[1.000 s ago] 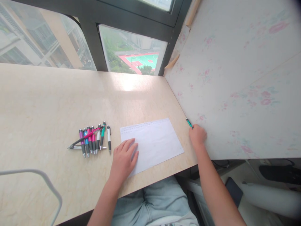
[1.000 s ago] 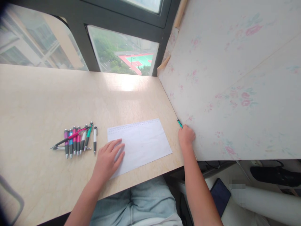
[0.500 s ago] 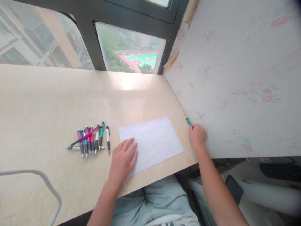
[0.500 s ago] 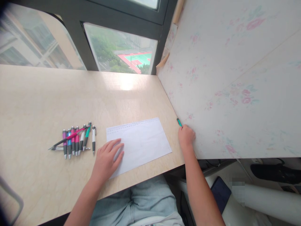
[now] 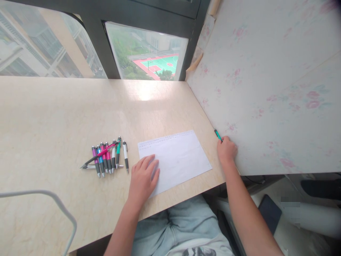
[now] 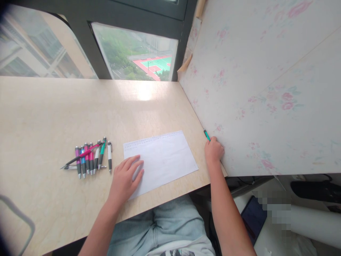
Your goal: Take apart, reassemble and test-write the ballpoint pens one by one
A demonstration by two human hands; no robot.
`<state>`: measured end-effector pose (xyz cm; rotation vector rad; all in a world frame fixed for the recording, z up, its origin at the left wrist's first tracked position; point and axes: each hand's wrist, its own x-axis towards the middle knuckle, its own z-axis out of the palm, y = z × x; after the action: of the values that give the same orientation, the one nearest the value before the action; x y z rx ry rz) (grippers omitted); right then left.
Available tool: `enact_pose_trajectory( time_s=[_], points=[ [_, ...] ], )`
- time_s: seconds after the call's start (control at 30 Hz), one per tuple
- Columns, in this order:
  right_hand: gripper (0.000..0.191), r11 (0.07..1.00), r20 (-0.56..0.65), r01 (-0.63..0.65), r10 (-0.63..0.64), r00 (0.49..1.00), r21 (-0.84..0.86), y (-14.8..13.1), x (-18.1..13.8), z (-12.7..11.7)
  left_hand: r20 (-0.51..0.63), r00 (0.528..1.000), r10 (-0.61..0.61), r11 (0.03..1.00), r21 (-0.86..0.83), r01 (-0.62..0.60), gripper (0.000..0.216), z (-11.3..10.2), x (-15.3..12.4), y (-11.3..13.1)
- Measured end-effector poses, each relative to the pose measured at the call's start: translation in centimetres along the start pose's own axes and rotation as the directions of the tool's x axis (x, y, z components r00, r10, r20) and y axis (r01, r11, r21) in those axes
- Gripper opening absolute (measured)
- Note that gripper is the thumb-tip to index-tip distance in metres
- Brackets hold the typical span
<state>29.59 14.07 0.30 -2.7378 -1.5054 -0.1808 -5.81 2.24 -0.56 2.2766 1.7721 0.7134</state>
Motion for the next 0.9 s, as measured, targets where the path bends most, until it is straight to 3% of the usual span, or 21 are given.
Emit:
enact_pose_trajectory(
  time_s=[0.9],
  points=[
    [0.03,0.997,-0.046,-0.014,0.018,0.999,0.073,0.8,-0.5,1.1,0.001,1.0,-0.011,1.0,-0.014,0.011,0.027,0.0,0.0,0.0]
  ],
)
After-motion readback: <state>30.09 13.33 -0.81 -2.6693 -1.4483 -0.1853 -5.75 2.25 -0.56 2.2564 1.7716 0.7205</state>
